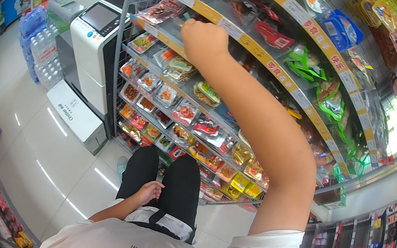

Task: The person holds and turns multiple packaged food items by hand to read the labels before returning each one to a shelf.

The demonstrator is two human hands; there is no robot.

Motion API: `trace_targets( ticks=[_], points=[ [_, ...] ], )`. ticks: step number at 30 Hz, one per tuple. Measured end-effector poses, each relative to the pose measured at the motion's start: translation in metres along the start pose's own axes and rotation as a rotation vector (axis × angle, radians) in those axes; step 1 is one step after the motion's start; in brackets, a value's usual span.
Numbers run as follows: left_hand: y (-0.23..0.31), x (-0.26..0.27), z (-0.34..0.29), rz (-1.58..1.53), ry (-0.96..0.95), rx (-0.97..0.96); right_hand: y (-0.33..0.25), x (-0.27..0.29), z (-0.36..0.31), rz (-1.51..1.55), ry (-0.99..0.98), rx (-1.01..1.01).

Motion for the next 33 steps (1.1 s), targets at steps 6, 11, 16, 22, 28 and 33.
trace_targets(
  ticks=[6,11,16,22,28,33],
  points=[
    [-0.003,0.004,0.003,0.024,-0.009,-0.008,0.013,-0.004,0.010,-0.031,-0.031,-0.122],
    [-0.004,0.002,0.005,0.011,-0.013,-0.003,0.014,-0.008,0.013,-0.033,-0.001,-0.083],
    [-0.003,0.000,0.008,0.015,-0.021,-0.003,-0.006,0.035,-0.004,-0.081,0.272,0.052],
    [-0.006,0.001,0.003,0.017,-0.012,0.004,0.003,0.121,-0.072,0.178,0.606,-0.100],
    [-0.010,0.001,0.005,-0.011,0.005,0.033,0.042,0.048,-0.231,1.105,0.651,-0.557],
    [-0.007,-0.001,0.009,-0.087,0.001,0.060,-0.038,-0.124,-0.397,1.633,0.147,-1.374]
  ],
)
Point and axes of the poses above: each hand's wrist, its own z-axis towards the middle knuckle, its own x-axis out of the back of the hand, y = z × x, the point moved 10 cm from there along z, towards the middle knuckle, and after that the axes turned 2 degrees about -z, right-handed, at the moved point
